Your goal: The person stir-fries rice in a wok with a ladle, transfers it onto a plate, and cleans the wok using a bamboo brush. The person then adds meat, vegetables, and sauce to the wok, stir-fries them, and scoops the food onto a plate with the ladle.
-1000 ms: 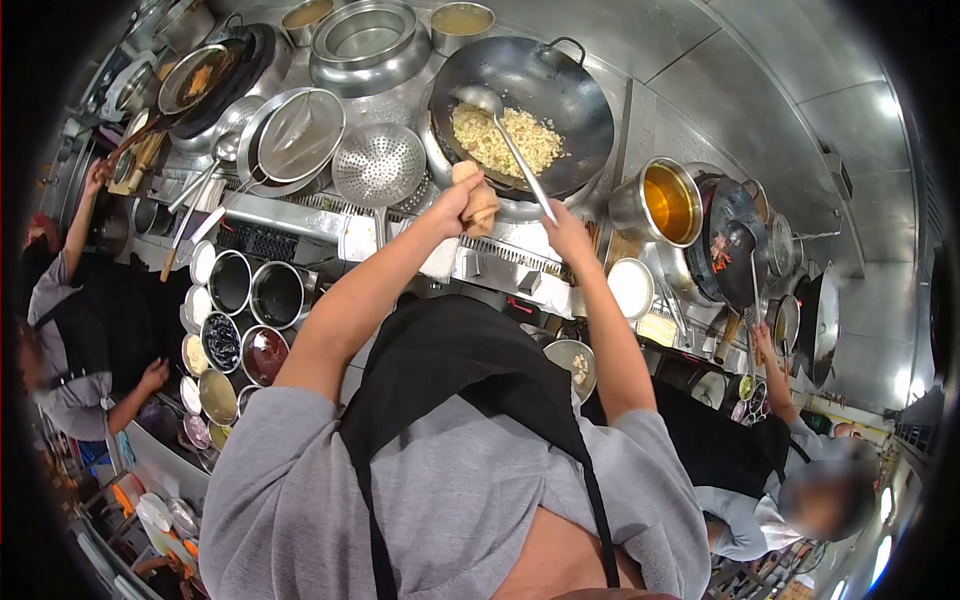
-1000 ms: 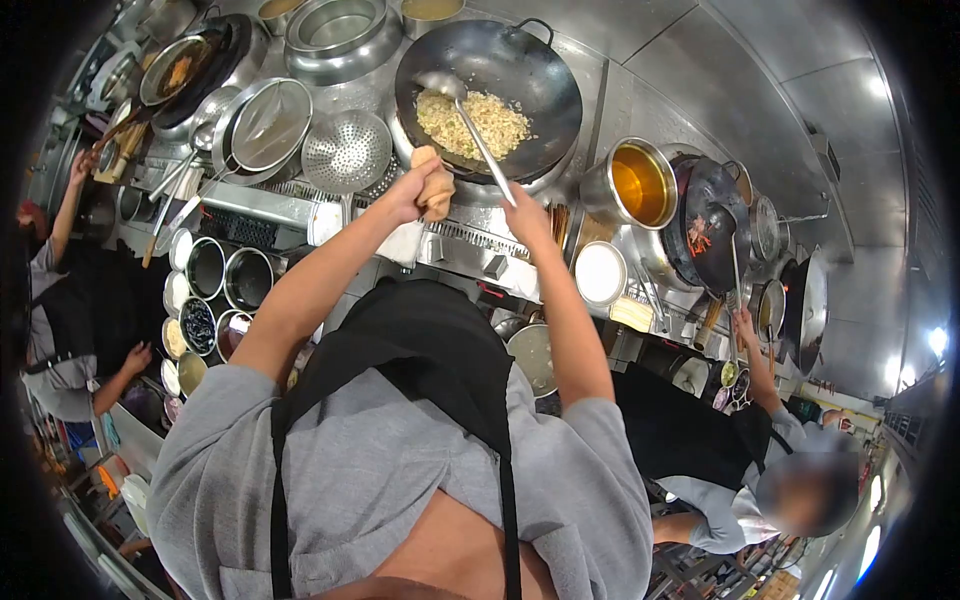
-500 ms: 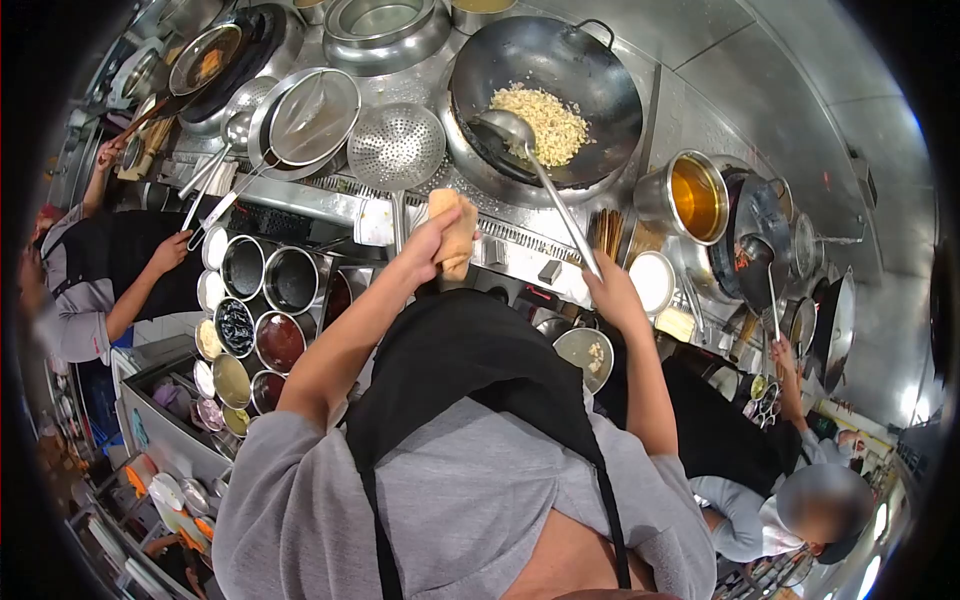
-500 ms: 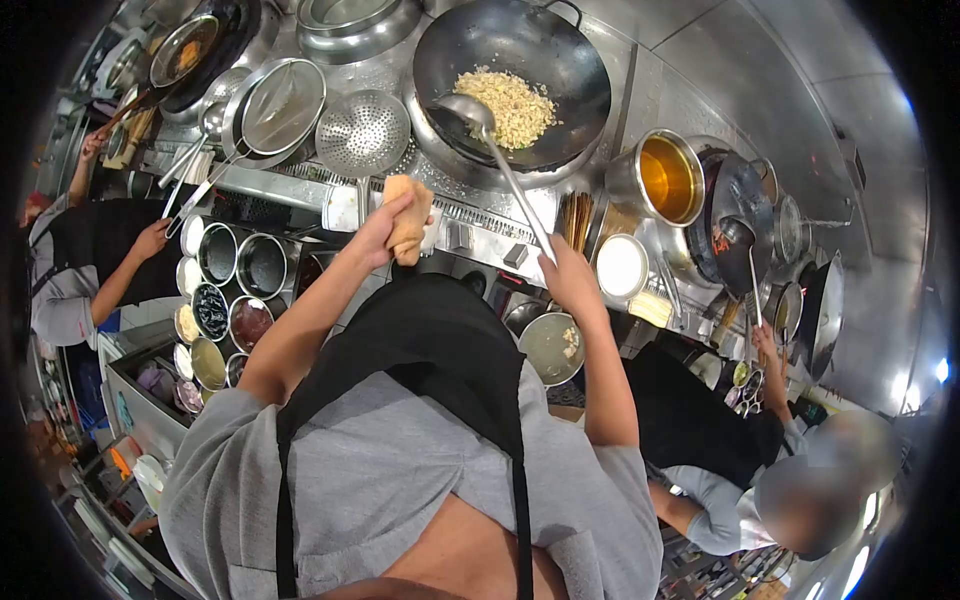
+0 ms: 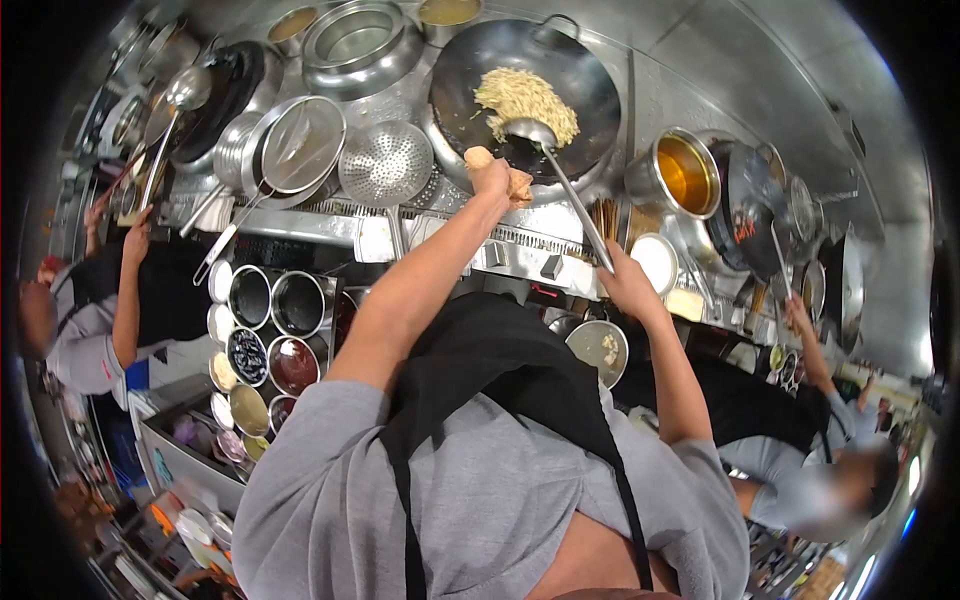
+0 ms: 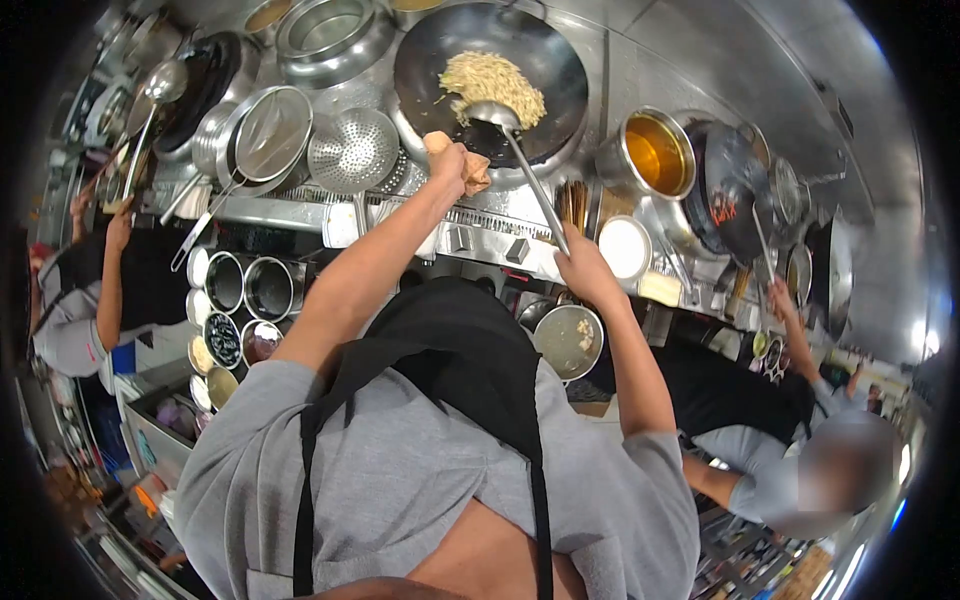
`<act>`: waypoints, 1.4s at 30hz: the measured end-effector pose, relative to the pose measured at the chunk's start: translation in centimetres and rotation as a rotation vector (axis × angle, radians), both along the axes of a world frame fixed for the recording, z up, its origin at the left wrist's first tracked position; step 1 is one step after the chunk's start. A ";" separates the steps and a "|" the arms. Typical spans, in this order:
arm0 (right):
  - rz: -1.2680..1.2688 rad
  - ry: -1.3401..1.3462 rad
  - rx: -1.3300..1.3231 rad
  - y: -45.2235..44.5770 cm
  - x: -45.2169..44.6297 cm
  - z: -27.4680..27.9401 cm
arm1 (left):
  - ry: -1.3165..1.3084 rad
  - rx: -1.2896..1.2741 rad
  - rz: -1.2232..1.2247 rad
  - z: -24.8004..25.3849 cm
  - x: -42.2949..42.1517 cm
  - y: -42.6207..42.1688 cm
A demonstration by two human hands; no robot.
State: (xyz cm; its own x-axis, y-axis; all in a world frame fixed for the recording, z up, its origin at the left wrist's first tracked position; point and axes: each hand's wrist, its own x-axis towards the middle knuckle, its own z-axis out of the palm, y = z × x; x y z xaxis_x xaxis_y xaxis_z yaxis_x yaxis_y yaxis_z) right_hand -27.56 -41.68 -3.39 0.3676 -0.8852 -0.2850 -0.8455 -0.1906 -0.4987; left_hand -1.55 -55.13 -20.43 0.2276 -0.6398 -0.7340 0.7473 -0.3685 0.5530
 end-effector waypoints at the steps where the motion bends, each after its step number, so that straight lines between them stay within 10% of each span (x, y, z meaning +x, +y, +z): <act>1: 0.002 -0.023 0.015 0.2 0.0 0.7 | 0.111 0.015 -0.085 3.0 -0.1 2.3; 5: -0.056 0.036 0.255 1.1 -0.6 11.6 | 0.222 0.150 -0.195 11.6 0.0 6.8; 10: -0.069 0.074 -0.039 -1.1 -0.9 -0.9 | -0.115 -0.216 -0.376 1.7 3.1 8.7; 15: -0.111 -0.255 -0.228 0.2 -1.2 -1.9 | 0.134 0.099 -0.165 -6.7 2.5 11.6; 19: -0.368 -0.705 0.432 2.8 -2.8 6.3 | 0.206 -0.108 -0.256 2.2 3.1 9.8; 26: -0.473 -0.905 0.327 -1.5 -1.3 4.7 | 0.105 -0.091 -0.073 2.2 1.0 3.2; 32: -0.660 -0.803 0.126 -5.7 5.1 -10.9 | 0.322 -0.300 -0.391 1.9 3.1 3.2; 35: -0.612 -0.950 0.581 -2.7 5.6 -8.4 | 0.378 -0.274 -0.447 2.7 5.6 6.4; 42: -0.527 -0.686 0.235 -5.8 4.1 -5.6 | 0.357 -0.428 -0.566 3.9 8.7 15.2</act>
